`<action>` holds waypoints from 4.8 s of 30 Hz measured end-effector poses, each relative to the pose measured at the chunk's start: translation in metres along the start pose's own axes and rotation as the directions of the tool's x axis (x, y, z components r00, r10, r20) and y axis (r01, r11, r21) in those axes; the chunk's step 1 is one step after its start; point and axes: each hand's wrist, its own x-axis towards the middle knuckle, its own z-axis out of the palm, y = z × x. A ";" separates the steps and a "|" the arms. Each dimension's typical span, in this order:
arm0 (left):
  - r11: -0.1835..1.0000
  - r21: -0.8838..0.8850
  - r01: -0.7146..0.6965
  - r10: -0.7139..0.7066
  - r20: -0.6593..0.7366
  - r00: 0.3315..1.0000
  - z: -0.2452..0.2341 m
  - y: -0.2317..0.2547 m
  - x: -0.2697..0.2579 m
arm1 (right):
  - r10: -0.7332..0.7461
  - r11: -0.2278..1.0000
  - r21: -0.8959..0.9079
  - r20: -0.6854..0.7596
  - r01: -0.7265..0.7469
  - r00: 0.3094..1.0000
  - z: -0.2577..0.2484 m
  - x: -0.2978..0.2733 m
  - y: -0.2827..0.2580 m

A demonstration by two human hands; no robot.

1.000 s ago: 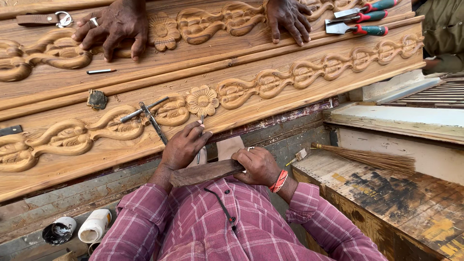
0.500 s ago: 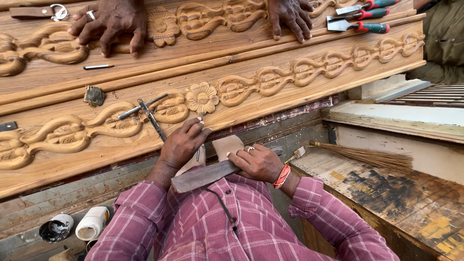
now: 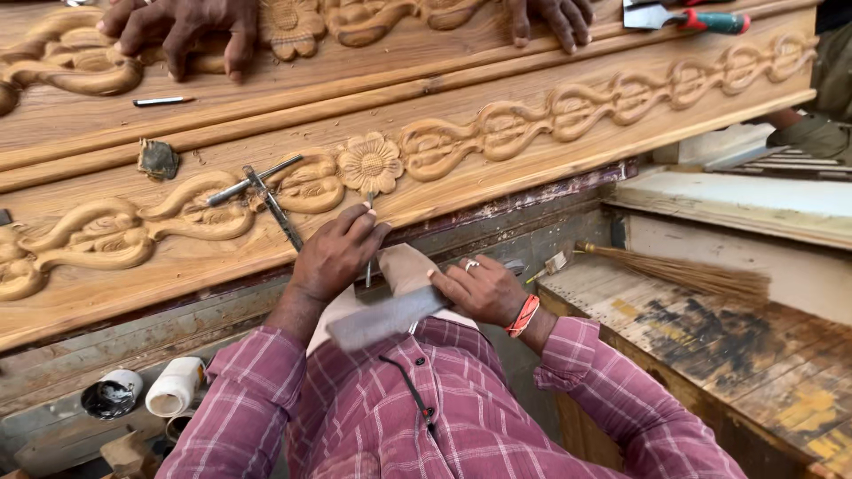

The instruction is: The person carves intricate floral patterns into a long wooden panel using a chisel and a wooden mallet. They repeatedly position the chisel and strike it to shape the wood, while another person occasionally steadies the panel from the opposite side.

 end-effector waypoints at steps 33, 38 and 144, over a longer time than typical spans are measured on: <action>0.994 0.020 -0.103 0.104 -0.033 0.994 -0.009 -0.013 0.002 | 0.335 0.940 0.150 -0.251 -0.305 0.908 0.090 -0.019 -0.056; 0.994 0.019 -0.104 0.105 -0.044 0.993 -0.010 -0.017 0.007 | 0.405 0.913 0.170 -0.260 -0.371 0.877 0.099 -0.012 -0.054; 0.799 -0.472 0.373 -0.511 -0.204 0.835 -0.053 -0.067 0.083 | 0.981 0.146 0.794 -0.042 -0.590 0.188 0.024 0.016 -0.064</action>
